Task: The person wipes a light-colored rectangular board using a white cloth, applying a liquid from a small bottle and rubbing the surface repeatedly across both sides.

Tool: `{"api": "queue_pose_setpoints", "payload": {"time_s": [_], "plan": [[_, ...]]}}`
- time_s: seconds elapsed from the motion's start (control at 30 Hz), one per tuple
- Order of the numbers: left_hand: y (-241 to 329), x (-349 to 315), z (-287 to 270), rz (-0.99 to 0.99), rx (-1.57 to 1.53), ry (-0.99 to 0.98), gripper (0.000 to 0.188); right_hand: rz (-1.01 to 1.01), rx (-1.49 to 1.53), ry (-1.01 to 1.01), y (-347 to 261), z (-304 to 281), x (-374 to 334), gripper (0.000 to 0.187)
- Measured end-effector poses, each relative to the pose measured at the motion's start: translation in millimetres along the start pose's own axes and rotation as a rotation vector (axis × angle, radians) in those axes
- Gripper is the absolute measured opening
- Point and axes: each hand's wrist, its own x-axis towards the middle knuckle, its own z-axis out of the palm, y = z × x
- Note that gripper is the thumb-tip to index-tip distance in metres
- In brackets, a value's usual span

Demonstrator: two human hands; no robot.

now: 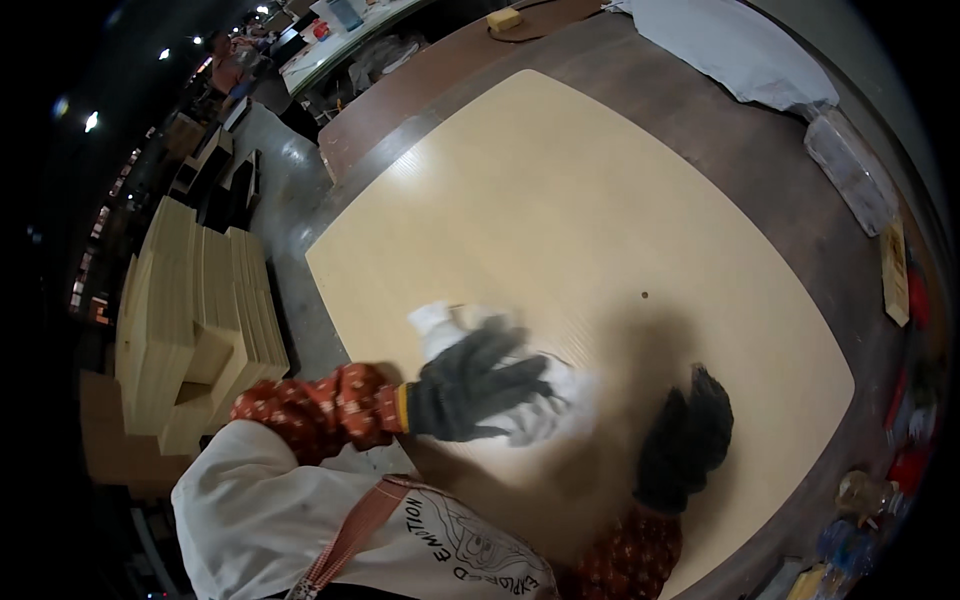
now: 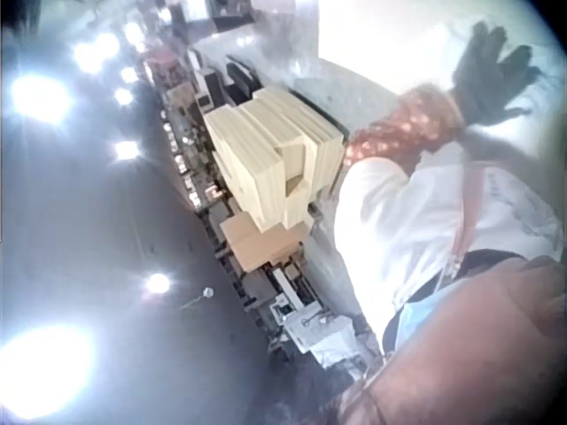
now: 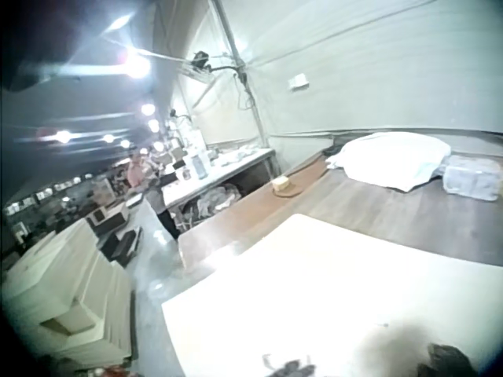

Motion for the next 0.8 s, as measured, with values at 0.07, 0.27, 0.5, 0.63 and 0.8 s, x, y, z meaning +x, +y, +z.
{"api": "queue_pose_setpoints", "payload": {"time_s": [0.07,0.27,0.5,0.63,0.8], "plan": [[-41,24,15,-0.088,-0.010,-0.084,0.061,0.064,-0.015,-0.050,-6,-5,1,0.026],[-287,-98,-19,-1.155,0.398,0.270,0.038,0.165,0.097,-0.079,-6,-9,1,0.027],[-234,-286,-119,-1.775,-0.243,1.324,0.037,0.079,0.034,-0.068,-7,-5,7,0.027],[-193,-237,-87,-1.464,1.131,0.040,0.024,-0.014,0.059,-0.037,-7,0,5,0.028],[-139,-109,-37,-0.820,0.495,0.096,0.051,0.038,0.020,-0.023,-6,1,1,0.027]]}}
